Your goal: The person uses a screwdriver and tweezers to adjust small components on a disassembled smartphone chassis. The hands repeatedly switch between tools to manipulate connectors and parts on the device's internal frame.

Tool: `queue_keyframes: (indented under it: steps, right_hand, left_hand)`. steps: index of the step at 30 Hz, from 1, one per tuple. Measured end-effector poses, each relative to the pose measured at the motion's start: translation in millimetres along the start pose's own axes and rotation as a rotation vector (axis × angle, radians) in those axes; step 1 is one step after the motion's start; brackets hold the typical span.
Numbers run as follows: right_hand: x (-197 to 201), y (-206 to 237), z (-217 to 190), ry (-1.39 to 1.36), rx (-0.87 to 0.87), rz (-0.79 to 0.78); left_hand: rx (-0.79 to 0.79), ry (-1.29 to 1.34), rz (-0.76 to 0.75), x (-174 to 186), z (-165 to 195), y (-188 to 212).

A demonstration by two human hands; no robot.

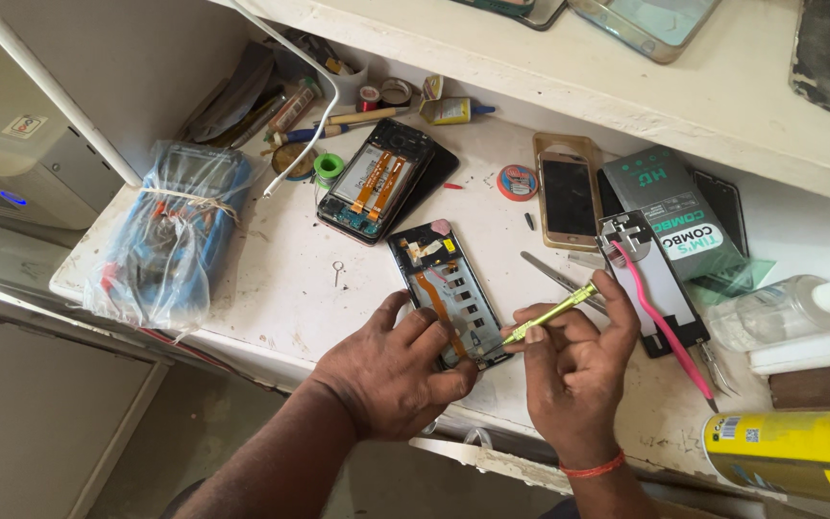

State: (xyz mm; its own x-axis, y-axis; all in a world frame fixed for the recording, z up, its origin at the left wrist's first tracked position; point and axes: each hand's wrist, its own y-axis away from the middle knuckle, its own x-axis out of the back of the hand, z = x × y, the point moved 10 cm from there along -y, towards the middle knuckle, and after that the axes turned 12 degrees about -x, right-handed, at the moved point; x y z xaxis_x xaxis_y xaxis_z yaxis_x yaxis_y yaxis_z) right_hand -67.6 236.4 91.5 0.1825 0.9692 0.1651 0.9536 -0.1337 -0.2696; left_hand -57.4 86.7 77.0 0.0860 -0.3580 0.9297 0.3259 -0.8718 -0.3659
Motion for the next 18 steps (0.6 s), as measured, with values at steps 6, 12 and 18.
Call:
queue_keyframes:
  steps: [6, 12, 18]
  right_hand:
    - [0, -1, 3, -0.018, 0.0, -0.01]
    - [1, -2, 7, -0.058, -0.008, -0.023]
    - [2, -2, 11, -0.081, -0.03, -0.019]
  left_hand:
    - [-0.01, -0.006, 0.013, 2, 0, 0]
    - [-0.011, -0.015, 0.034, 3, 0, 1]
    - [-0.015, -0.005, 0.035, 3, 1, 1]
